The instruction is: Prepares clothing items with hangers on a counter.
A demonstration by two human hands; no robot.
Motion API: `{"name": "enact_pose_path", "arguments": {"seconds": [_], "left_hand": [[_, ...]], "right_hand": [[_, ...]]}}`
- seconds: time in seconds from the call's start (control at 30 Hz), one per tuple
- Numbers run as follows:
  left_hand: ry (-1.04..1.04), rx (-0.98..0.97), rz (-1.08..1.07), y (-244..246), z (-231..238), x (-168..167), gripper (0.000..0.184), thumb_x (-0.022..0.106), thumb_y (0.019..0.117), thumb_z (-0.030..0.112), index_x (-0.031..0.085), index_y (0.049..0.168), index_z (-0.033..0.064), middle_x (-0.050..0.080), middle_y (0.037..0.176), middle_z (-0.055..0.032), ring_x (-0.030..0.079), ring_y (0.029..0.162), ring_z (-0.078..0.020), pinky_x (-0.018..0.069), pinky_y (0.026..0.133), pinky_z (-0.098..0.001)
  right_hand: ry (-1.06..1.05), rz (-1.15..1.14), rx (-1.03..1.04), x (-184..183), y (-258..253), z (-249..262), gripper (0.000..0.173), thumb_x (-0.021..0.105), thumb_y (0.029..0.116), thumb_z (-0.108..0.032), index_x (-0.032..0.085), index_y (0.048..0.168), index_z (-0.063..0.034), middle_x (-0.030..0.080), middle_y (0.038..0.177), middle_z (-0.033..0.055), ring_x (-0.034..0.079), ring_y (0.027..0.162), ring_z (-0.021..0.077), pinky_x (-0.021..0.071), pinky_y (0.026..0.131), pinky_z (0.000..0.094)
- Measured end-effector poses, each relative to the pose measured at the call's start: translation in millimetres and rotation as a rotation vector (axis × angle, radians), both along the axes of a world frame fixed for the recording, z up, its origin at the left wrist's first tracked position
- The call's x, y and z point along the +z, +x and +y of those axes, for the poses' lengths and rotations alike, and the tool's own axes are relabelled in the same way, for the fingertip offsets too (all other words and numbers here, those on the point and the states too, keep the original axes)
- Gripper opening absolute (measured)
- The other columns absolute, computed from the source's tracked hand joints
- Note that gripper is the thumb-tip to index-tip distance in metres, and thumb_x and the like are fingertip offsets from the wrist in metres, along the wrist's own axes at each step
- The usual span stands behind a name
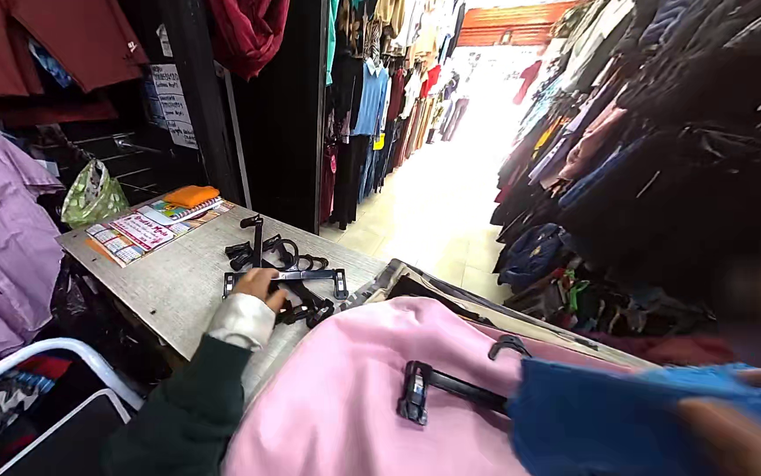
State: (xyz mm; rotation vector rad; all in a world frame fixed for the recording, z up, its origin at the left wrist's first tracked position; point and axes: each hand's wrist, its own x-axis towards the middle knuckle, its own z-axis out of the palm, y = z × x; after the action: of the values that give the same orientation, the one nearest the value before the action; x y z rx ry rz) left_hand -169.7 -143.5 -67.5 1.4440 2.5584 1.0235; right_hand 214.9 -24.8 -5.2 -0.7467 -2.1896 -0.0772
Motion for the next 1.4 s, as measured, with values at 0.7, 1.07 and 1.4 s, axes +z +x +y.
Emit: {"name": "enact_pose_path", "arguments": {"seconds": [0.7,1.07,1.4], "left_hand": [[0.323,-0.458,0.461,62.2,-42.3,6.0,0.026,0.061,0.0957,0.018,0.076,0.112,0.0047,0.074,0.078,-0.0115,0.073,0.065,-0.0263,0.0592,0.055,-0.0449],[-0.203,-0.68,-0.049,131.7,-28.1,0.7,0.033,0.054,0.1024,0.015,0.069,0.127,-0.0006,0.074,0.11,-0.0231,0.072,0.101,-0.0419,0.0545,0.088,-0.0594],[0.246,-0.614,-0.567,104.7,-69.8,-47.4,0.027,0.071,0.0869,0.006,0.069,0.109,-0.0102,0.077,0.094,-0.0077,0.073,0.086,-0.0037,0.0584,0.083,-0.0197]], "right_hand": [[0.075,0.313,-0.064,-45.8,34.0,-59.9,0.041,0.071,0.0858,-0.014,0.064,0.116,0.013,0.062,0.121,0.0279,0.06,0.116,0.0299,0.0489,0.105,0.04],[-0.124,-0.175,-0.166,-84.3,-9.7,-51.9,0.042,0.066,0.0859,-0.021,0.071,0.127,-0.0161,0.062,0.127,0.0234,0.062,0.114,0.0428,0.0532,0.089,0.0605],[-0.114,0.07,-0.085,-68.6,-9.7,-83.1,0.043,0.057,0.0931,-0.026,0.068,0.131,-0.0094,0.061,0.127,0.0228,0.061,0.113,0.0305,0.0527,0.093,0.0458]]}}
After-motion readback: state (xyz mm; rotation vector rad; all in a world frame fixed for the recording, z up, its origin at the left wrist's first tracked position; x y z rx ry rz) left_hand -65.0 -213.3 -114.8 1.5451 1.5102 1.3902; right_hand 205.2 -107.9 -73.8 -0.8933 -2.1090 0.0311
